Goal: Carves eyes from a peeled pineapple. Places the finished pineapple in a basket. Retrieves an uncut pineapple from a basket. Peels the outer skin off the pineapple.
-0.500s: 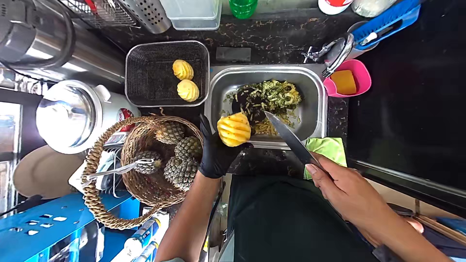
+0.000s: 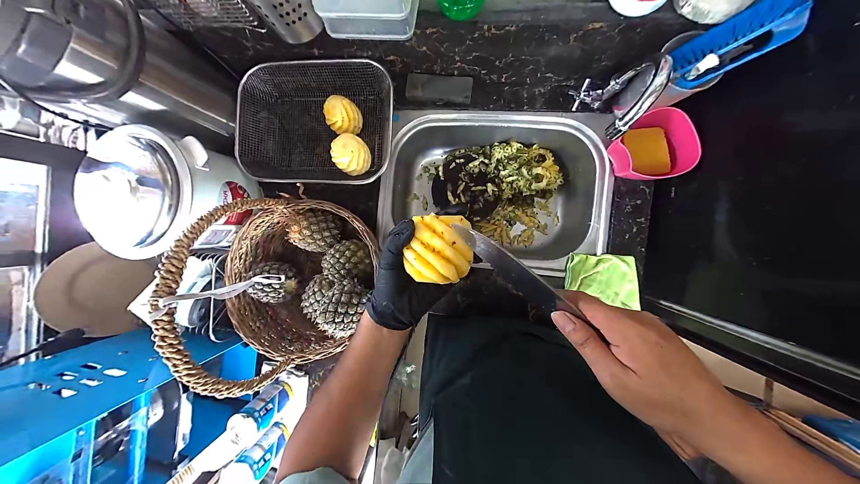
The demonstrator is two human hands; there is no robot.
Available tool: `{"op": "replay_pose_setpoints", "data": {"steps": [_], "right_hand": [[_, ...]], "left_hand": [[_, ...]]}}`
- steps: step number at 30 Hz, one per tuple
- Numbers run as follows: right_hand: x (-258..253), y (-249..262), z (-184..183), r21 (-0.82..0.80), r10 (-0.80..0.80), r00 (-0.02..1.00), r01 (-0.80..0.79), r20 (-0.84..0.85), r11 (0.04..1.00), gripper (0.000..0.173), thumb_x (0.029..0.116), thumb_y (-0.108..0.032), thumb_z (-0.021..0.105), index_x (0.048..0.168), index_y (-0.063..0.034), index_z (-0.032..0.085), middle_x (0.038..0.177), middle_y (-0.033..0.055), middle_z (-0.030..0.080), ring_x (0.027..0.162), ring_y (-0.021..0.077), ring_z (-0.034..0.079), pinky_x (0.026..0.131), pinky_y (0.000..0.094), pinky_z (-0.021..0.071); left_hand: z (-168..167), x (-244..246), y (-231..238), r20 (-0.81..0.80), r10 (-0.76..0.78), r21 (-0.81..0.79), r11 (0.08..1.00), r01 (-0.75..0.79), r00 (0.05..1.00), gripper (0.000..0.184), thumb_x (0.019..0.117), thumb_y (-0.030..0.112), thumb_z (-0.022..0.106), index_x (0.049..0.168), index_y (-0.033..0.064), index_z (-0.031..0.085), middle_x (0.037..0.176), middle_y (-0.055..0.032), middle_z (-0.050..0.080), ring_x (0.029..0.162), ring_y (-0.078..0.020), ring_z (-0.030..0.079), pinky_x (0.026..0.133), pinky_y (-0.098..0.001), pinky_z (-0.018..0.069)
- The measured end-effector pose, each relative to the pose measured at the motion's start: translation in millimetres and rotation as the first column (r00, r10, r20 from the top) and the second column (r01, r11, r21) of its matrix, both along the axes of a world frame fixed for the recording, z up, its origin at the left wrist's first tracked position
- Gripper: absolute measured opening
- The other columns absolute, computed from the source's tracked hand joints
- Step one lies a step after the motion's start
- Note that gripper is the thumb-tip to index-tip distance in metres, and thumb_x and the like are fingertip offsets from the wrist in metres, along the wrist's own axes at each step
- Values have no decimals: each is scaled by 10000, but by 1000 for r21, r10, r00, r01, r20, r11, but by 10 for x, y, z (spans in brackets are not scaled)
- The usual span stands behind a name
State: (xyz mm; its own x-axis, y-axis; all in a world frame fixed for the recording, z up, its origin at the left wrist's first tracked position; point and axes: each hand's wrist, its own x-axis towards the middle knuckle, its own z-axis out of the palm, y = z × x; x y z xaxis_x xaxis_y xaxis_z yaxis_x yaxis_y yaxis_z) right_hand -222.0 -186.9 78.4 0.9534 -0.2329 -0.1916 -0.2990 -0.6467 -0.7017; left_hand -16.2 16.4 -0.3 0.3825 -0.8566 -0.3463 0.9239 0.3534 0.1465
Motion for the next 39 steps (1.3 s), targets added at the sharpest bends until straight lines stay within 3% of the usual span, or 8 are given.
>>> {"op": "replay_pose_setpoints", "data": {"steps": [3,10,16,24,29,34,36,39], "right_hand": [[7,-7,-17,-4,17,1000,-17,2,1000,440,1102,-490,364,1238,-210,676,688,-61,574,566,53,535,487,274,437],[29,-3,-5,-17,34,999,-34,-2,999,443,1105,-481,356,1246,-207,674,690,-58,576,567,51,533,490,264,434],[39,20,33,-22,32,999,-32,-10,999,438,1104,-487,358,1236,-209,669,668,-64,554,546,47,516,470,263,418],[85,-17,52,3,48,998,-48,-47,999,426,1101,-492,357,1165,-201,661,621,-89,489,512,21,474,446,238,383],[120,-52,78,14,59,996,-58,-73,998,417,1099,-492,365,1159,-214,671,618,-105,486,509,7,467,445,226,378],[140,-149,46,282,70,975,-8,-211,959,392,1084,-541,390,1123,-263,664,625,-106,495,508,23,497,446,249,432],[148,-247,70,488,71,963,67,-259,870,363,1077,-534,433,1109,-256,666,633,-82,507,476,48,491,411,239,434],[92,-341,119,639,39,970,129,-242,758,332,1075,-495,482,1120,-225,671,640,-66,516,445,35,470,369,187,408]], "left_hand": [[-168,-4,23,-55,-10,-124,992,3,998,443,962,442,629,1270,123,616,1197,-122,672,1135,-262,659,975,-469,545],[-201,24,61,-19,-18,-116,993,15,1000,423,967,416,623,1265,115,624,1189,-129,677,1127,-267,663,964,-474,550],[57,63,-2,124,-17,51,999,10,992,575,839,493,748,1251,105,647,1127,-159,688,1029,-290,695,854,-463,598],[-146,36,25,185,-50,54,998,40,982,361,982,402,631,1227,137,629,1135,-116,689,1057,-243,687,903,-448,581],[127,-17,-107,208,-62,179,984,25,976,436,858,492,735,1142,163,695,1049,-81,719,977,-191,710,837,-381,605],[-197,-68,-53,310,-91,106,993,61,946,495,1003,516,582,1323,138,576,1171,-128,671,1073,-239,676,910,-438,581],[-53,-41,-80,219,-69,149,988,37,973,586,911,638,636,1229,147,664,1088,-100,714,1024,-219,701,900,-419,593],[-223,58,-69,242,-22,-123,991,53,970,629,907,710,577,1217,169,664,1115,-43,715,1082,-170,682,984,-369,551]]}}
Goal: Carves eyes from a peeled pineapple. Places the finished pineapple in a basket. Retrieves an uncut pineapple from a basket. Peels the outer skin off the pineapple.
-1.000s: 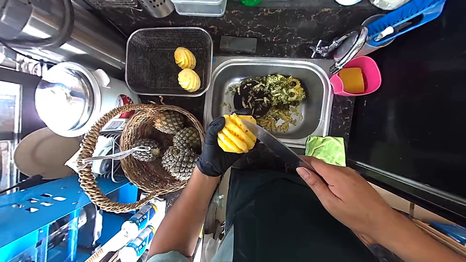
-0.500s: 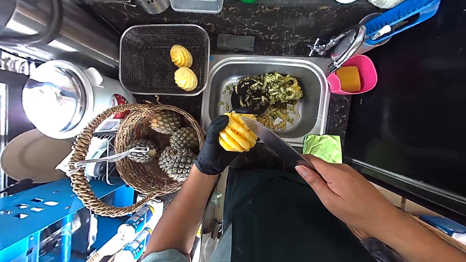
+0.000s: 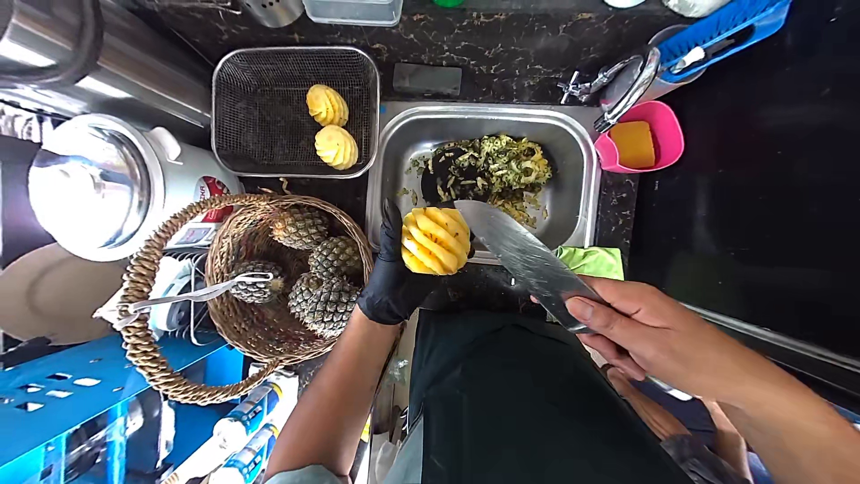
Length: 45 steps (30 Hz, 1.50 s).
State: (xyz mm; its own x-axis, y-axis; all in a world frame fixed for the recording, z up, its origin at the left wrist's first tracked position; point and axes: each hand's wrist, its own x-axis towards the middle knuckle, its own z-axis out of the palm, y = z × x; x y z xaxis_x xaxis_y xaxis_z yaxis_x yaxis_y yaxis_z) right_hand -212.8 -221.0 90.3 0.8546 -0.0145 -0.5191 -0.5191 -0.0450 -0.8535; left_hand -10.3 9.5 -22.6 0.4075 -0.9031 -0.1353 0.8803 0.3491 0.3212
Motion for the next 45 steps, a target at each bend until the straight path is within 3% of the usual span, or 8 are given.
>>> {"op": "replay_pose_setpoints", "data": {"steps": [6,9,21,24,29,33,42,45], "right_hand": [[-98,175,-107,-720,171,965,26,200,694,425,1104,-431,381,1426,-301,626,815,-19,672,646,96,590,562,326,491],[-112,208,-145,-755,197,964,5,178,656,429,1106,-439,364,1451,-338,599,792,-12,649,634,124,595,532,345,483],[-48,333,-208,-882,226,963,22,145,470,438,1101,-366,361,1452,-283,610,749,38,611,565,209,585,466,376,456],[-41,365,-188,-928,150,971,122,185,351,425,1086,-276,399,1440,-220,628,740,110,610,534,270,573,436,413,432],[-143,176,-138,-807,91,979,95,180,583,435,1107,-399,384,1423,-223,627,739,42,641,572,189,581,492,394,471],[-175,223,-10,-621,106,981,19,164,783,425,1100,-488,373,1346,-271,643,686,-80,579,552,25,521,477,258,443],[-162,303,47,-692,170,973,-14,157,722,443,1104,-472,351,1414,-299,616,729,-55,629,584,70,567,490,294,458],[-158,309,70,-696,167,973,-7,162,718,438,1105,-463,353,1400,-284,625,719,-55,618,572,66,553,481,287,446]], "left_hand": [[288,-32,-61,-13,93,262,961,-87,996,833,811,806,597,1297,131,627,1210,-133,682,1149,-261,657,976,-435,560],[28,-42,21,49,43,159,986,-50,998,841,909,800,442,1419,137,524,1338,-136,606,1259,-264,583,1062,-468,494],[41,-166,3,51,94,246,964,-104,994,700,979,684,469,1430,152,523,1318,-147,626,1220,-277,620,1035,-487,519],[272,-138,-75,73,133,321,935,-149,988,739,849,732,629,1329,169,619,1223,-115,686,1131,-241,671,961,-424,571],[271,-57,-6,218,78,315,938,-146,973,830,787,774,664,1352,171,586,1221,-101,678,1131,-236,665,960,-407,571],[151,8,91,474,46,345,909,-233,879,612,926,472,713,1364,80,543,1153,-128,699,1015,-220,713,886,-419,607],[158,134,160,640,-72,323,928,-183,765,652,883,82,740,1471,54,459,1284,-216,617,1100,-297,668,918,-452,592],[443,123,83,643,-87,384,896,-223,761,635,827,130,760,1415,98,521,1207,-101,679,1027,-186,701,878,-354,614]]}}
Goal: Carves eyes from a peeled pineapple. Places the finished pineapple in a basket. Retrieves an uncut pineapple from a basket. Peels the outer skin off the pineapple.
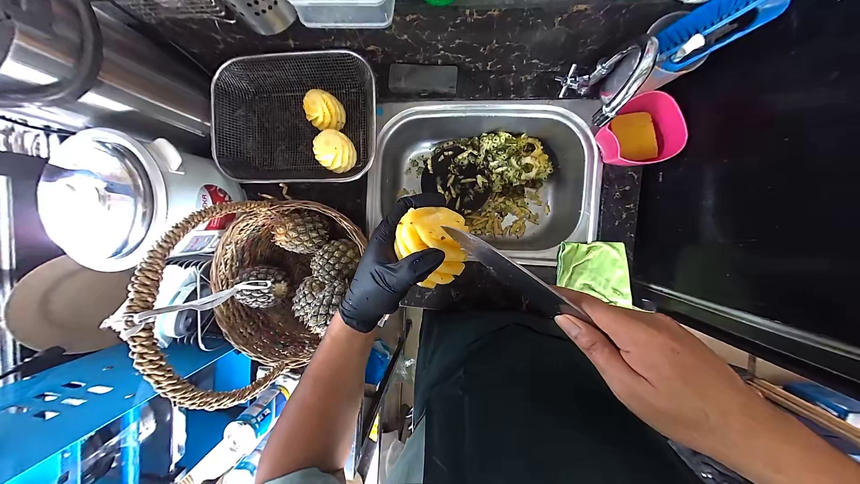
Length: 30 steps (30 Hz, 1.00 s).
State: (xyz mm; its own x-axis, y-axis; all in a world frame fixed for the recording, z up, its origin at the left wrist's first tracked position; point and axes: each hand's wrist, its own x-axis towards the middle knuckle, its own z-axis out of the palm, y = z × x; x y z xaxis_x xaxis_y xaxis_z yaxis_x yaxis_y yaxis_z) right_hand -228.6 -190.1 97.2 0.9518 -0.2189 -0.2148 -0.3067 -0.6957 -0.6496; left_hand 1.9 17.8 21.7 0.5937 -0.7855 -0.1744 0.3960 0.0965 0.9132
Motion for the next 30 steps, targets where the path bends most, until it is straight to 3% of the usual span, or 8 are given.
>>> {"op": "replay_pose_setpoints", "data": {"steps": [2,4,8,10,14,18,21,30], "right_hand": [[4,-8,9,4,-1,1000,1,-2,1000,437,1107,-465,352,1392,-283,628,707,-61,606,564,56,541,478,275,438],[3,-17,12,5,2,1000,-2,-7,1000,438,1106,-466,351,1386,-281,632,700,-66,601,562,49,538,479,269,434],[20,-35,10,32,13,1000,-12,-25,999,427,1103,-472,354,1365,-288,636,677,-85,570,545,33,513,467,255,419],[25,-49,0,26,23,999,-22,-23,999,435,1104,-474,349,1374,-287,635,680,-79,577,546,43,518,469,269,423],[40,-72,-19,-1,33,999,-33,-36,999,435,1102,-474,347,1366,-293,641,675,-80,576,543,57,518,469,287,419],[26,-108,-22,-172,6,999,2,46,985,444,1104,-416,354,1442,-287,612,745,-3,625,567,148,562,469,355,438],[1,-87,-70,-290,19,998,-1,61,957,462,1100,-390,335,1473,-302,594,730,19,585,548,183,546,447,359,413],[23,30,-168,-386,1,998,25,66,922,462,1086,-305,360,1497,-277,571,748,68,577,529,228,538,435,377,404]], "left_hand": [[133,-1,-45,5,15,46,999,-16,1000,625,798,175,778,1378,123,550,1167,-47,695,992,-135,704,860,-311,614],[137,10,-48,14,-8,37,999,8,1000,657,807,250,809,1388,106,538,1175,-60,693,1004,-147,701,872,-325,610],[171,-5,-91,44,-104,81,992,100,994,651,812,231,783,1391,71,532,1172,-109,694,997,-195,709,859,-353,621],[157,9,-89,23,-95,70,993,93,995,677,823,325,803,1395,84,534,1185,-105,690,1003,-193,707,866,-356,618],[195,-51,-157,33,-182,116,977,177,983,626,803,175,780,1372,72,541,1174,-95,697,1010,-182,708,875,-341,617],[163,-20,-142,15,-25,152,988,22,1000,593,817,163,741,1377,106,553,1140,-77,704,955,-172,715,814,-344,628],[201,-38,-167,30,82,190,978,-86,996,561,827,153,713,1363,105,554,1120,-66,703,942,-152,712,806,-326,625],[205,-171,-224,14,130,175,976,-130,991,549,877,191,727,1384,120,529,1129,-77,697,949,-167,710,816,-345,624]]}}
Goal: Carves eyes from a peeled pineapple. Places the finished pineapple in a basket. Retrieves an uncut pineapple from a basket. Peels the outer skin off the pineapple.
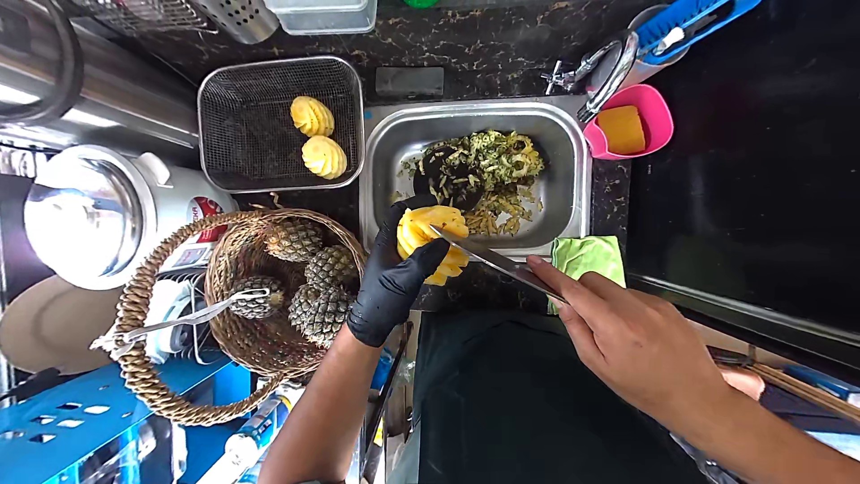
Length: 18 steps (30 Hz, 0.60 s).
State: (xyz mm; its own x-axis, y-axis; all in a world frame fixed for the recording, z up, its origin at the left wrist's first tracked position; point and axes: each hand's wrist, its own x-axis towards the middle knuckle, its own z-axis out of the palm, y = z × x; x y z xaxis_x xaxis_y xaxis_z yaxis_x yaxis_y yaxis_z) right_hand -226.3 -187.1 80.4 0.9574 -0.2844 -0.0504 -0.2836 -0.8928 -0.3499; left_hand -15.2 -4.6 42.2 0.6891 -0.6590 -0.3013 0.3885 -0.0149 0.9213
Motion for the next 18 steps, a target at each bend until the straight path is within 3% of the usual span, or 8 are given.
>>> {"op": "replay_pose_setpoints", "data": {"steps": [6,13,15,16,18], "right_hand": [[70,103,-17,-5,-40,999,40,-20,999,458,1076,-282,375,1482,-271,586,742,69,583,516,230,546,424,373,413],[-3,-118,19,39,-182,983,181,25,983,453,1095,-311,382,1466,-167,598,801,114,641,571,257,589,467,420,453],[-9,-146,-43,112,-172,985,169,14,979,450,1104,-343,381,1457,-172,600,812,90,659,604,225,601,504,399,477],[-16,-151,-94,148,-168,986,167,-9,975,451,1107,-358,376,1457,-178,596,820,84,664,617,221,606,519,403,488],[-33,-175,-189,165,-168,976,189,-137,968,467,1104,-396,343,1465,-219,581,813,86,684,632,264,643,536,476,515]], "left_hand": [[-21,-93,-55,100,-51,74,996,43,994,574,850,134,756,1381,143,538,1132,-73,695,944,-178,710,791,-349,631],[-70,34,80,-68,42,50,998,-39,997,567,888,273,737,1399,140,533,1120,-100,710,931,-200,726,802,-379,635],[-109,92,96,-219,28,-65,997,-43,975,496,916,359,687,1351,150,574,1113,-95,714,962,-198,719,820,-384,626],[-172,136,100,-347,13,-143,987,-67,938,520,922,476,673,1323,153,598,1139,-104,713,1020,-221,713,862,-410,617],[-336,228,95,-561,-6,-247,955,-161,828,618,950,580,539,1384,140,554,1272,-148,644,1170,-292,638,966,-496,556]]}}
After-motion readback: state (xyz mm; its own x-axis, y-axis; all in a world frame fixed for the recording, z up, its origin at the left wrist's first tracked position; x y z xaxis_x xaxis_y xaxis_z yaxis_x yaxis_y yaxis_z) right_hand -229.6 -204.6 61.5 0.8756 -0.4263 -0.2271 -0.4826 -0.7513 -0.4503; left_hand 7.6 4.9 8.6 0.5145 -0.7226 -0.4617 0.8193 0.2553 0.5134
